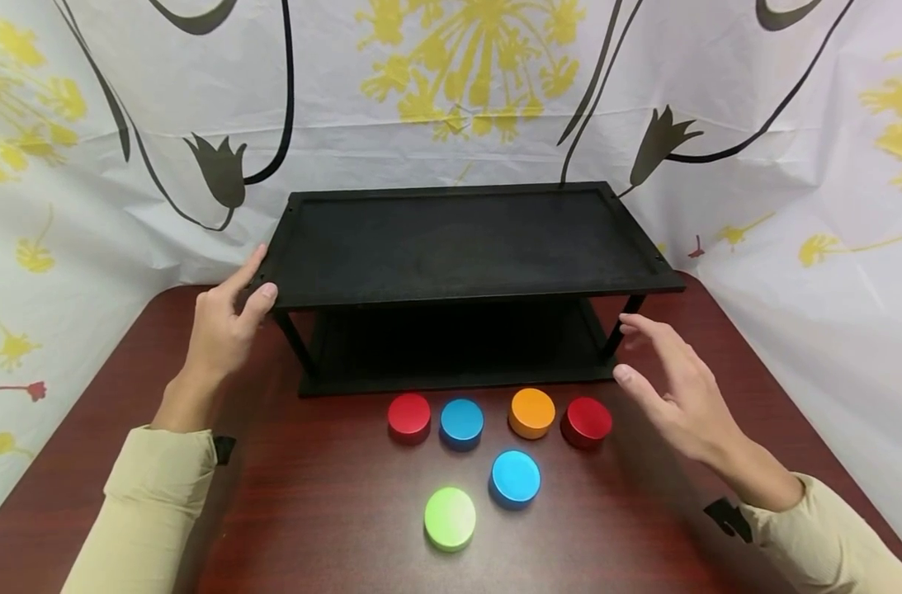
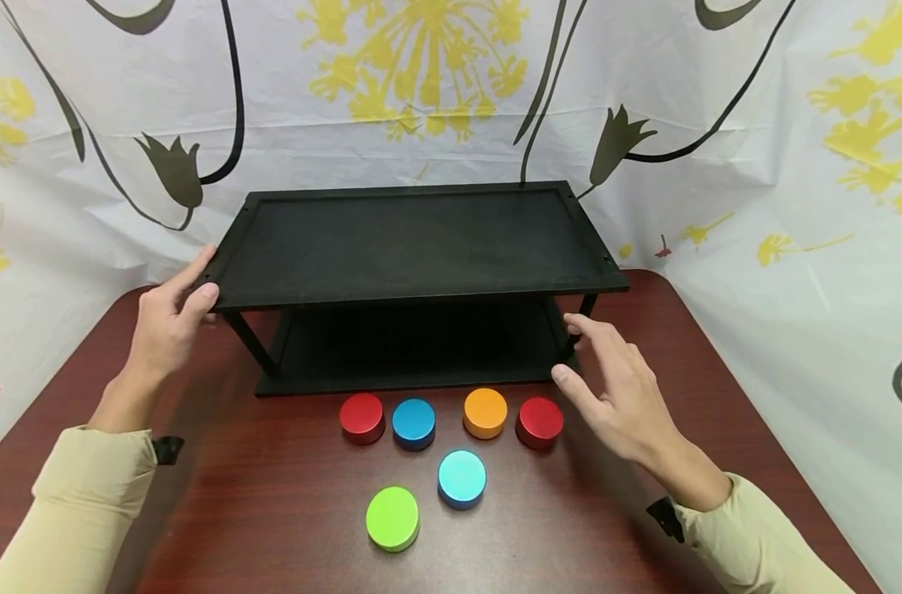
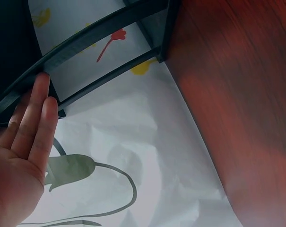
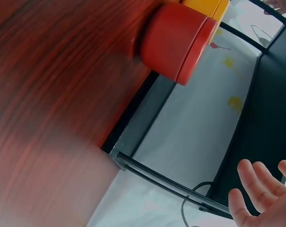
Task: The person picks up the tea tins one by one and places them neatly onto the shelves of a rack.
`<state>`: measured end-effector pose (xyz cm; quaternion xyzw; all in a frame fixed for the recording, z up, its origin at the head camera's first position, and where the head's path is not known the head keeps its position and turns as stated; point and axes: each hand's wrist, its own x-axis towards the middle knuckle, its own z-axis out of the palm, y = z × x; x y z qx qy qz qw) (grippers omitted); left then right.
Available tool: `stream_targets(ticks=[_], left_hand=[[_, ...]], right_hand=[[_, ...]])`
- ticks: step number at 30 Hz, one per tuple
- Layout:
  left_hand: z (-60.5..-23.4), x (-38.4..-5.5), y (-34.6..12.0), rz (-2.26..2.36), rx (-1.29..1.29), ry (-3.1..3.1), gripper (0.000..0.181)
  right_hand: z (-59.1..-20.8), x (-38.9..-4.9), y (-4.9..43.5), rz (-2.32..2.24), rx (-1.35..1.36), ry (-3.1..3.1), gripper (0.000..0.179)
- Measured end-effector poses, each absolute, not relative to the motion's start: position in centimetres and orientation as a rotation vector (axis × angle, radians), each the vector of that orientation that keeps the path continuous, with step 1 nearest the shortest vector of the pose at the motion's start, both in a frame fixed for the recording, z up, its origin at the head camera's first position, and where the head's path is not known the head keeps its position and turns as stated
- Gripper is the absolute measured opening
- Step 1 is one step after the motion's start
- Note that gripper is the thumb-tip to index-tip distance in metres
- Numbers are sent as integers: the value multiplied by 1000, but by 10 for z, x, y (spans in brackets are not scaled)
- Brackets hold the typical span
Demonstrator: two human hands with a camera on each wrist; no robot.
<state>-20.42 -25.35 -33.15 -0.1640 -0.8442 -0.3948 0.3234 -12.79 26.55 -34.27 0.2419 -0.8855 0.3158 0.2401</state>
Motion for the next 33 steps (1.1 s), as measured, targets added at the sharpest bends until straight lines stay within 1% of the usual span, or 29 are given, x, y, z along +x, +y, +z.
stream_targets(ticks=[11, 15, 25, 33], left_hand=[[-335, -205, -253, -1026, -420, -2184, 47], [-335, -206, -252, -1026, -434, -2173, 47], [-336, -205, -251, -1015, -426, -2174, 47], [-338, -205, -250, -1018, -438, -2163, 48]], right_hand=[[-350, -126, 259, 886, 553, -2593, 62], [-351, -125, 258, 822, 531, -2664, 62], [-358, -125, 259, 785, 623, -2781, 63], [-365, -125, 261, 770, 687, -2825, 70]])
